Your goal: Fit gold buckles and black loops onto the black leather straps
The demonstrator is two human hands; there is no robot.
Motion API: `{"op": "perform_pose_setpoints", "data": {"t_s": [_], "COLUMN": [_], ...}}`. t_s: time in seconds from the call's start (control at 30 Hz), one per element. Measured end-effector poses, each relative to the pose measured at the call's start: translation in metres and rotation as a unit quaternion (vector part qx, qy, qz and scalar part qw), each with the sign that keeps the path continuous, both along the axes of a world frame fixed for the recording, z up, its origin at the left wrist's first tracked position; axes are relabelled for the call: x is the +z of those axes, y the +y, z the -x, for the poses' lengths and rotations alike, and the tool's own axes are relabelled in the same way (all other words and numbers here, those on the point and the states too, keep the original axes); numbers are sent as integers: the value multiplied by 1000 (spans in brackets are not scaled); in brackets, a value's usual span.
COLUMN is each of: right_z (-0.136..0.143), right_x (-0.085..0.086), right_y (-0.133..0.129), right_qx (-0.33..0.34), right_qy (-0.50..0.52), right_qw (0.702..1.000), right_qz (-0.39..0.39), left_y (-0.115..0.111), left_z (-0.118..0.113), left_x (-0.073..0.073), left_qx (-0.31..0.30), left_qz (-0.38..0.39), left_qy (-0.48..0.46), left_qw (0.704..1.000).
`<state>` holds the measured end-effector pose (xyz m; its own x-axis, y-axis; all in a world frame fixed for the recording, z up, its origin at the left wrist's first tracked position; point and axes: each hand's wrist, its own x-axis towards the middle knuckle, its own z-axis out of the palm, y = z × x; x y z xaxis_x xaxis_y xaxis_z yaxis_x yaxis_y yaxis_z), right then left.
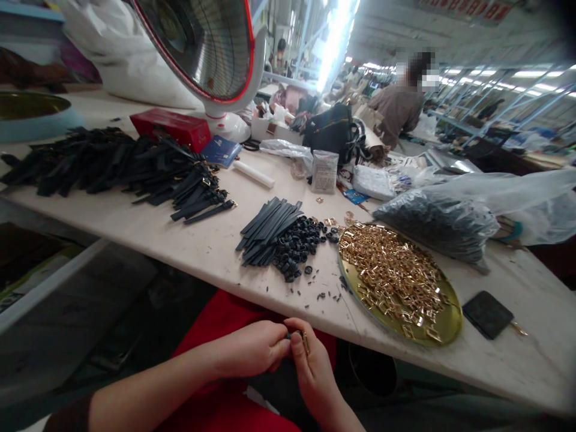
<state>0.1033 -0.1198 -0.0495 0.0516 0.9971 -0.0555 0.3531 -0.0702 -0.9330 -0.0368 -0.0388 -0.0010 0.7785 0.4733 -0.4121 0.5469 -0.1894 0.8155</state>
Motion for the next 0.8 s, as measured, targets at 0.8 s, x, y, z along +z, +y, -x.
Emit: {"op": "perform_pose_setpoints", "data": {"t_s": [0.8], "right_z": [-28], "right_x": [-46], "right_y": [98], "right_qx": [-149], "right_qy": [-60], "right_qw": [979], "right_qz": [-123], "left_y": [219], "left_z": [40], "left_x": [-28], "left_qx": [258], "left_qz": [-417], "left_qy": [217], "left_qw": [844]}}
